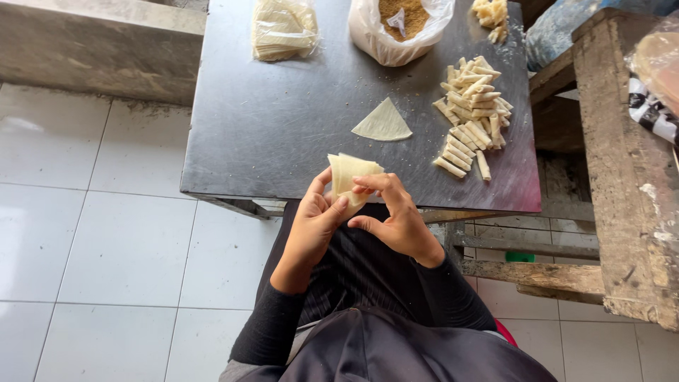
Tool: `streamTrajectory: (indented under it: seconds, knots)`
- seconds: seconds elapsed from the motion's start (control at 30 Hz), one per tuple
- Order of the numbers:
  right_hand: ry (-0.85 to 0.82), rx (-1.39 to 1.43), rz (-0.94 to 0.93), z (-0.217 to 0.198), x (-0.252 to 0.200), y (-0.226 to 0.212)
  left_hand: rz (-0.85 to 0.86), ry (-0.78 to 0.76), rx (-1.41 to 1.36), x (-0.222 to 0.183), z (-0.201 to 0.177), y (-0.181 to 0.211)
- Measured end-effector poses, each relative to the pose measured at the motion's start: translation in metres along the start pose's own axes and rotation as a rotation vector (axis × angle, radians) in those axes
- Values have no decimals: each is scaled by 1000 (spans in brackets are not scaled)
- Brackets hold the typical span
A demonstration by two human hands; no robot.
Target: The person uses a spoon to place filling onto dough triangles and rolls them by hand into small cylinders, placing them into a pile.
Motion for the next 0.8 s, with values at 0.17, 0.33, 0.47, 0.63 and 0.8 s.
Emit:
streamTrajectory:
  seconds: [0.17,0.33,0.47,0.63,0.8]
  knots:
    - [36,-7,48,-6,1,9,29,24,47,0,1,-7]
    - [62,-62,11,-6,2,2,73,74,150,0,-2,-12]
    - [178,149,250,-4,5,18,102,71,161,0,-3,-15]
    - [283,567,407,-37,38,40,118,82,167,5,-5,-5]
    - [78,661,461,-16,46,30,73,163,-105,21,-1,-11]
Point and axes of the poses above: each hand's wrist, its own x-axis towards the middle knuckle, its own z-axis out of the palm, y = z × x, the point moved 4 cm from there along x, towards the middle knuckle, and after that the axes turned 13 degrees about z, right-handed, at the moved point
